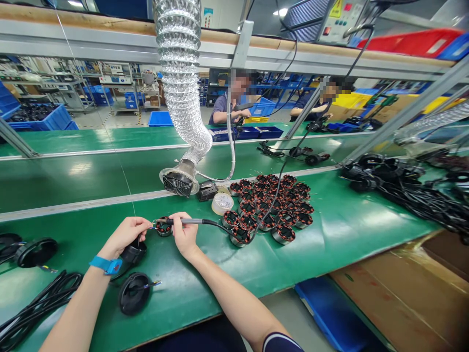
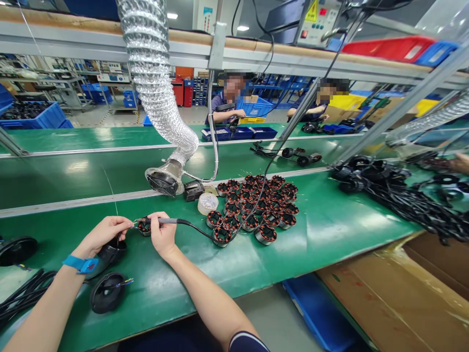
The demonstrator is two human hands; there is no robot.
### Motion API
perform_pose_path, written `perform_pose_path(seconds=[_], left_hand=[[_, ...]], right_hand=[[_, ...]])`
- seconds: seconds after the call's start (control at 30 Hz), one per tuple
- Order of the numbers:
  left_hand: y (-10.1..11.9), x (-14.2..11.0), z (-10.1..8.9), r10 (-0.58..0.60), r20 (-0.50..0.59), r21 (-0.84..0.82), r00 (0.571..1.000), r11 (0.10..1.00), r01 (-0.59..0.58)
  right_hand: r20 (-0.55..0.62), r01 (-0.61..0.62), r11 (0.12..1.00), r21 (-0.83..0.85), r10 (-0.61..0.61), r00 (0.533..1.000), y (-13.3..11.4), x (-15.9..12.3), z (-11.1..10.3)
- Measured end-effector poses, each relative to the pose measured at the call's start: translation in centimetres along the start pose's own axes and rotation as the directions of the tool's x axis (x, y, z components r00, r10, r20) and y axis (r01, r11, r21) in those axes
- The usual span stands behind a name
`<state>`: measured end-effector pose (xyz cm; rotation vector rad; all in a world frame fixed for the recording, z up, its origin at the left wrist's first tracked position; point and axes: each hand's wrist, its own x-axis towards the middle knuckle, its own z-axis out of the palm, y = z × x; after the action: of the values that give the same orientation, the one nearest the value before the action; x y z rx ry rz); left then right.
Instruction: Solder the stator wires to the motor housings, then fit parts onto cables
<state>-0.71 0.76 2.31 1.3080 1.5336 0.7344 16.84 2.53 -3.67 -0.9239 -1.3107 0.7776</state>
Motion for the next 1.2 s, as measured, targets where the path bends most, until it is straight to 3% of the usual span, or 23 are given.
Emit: perform_pose_path(seconds=[0.4, 0.6, 0.87, 1.2], left_hand=[[-0.1, 0.1, 0.0, 0.002, 0.014, -0.036, 1.0, 0.999, -0.001], [0.3, -0.2, 0.1, -0.004, 0.01, -0.036, 1.0, 0.999, 0.004], [0.1, -0.2, 0.0, 0.039, 0.021, -0.026, 0.999, 0.999, -0.038], [-0.2, 0.1, -0.5, 0.055, 0.073, 0.043, 0.996, 0.997, -0.058]], right_hand=[[0.164, 0.164, 0.985, -0.06, -0.152, 0.975, -0.9, 0.3, 0.1], [0.326, 0.316, 0.944, -0.097, -0.27, 0.906, -0.2, 0.7, 0.4], [0.457, 0.354, 0.931, -0.088, -0.278, 0.845, 0.7, 0.8, 1.3], [0.602, 0.531, 0.806, -0.259, -0.295, 0.742, 0.6, 1.3, 1.3]])
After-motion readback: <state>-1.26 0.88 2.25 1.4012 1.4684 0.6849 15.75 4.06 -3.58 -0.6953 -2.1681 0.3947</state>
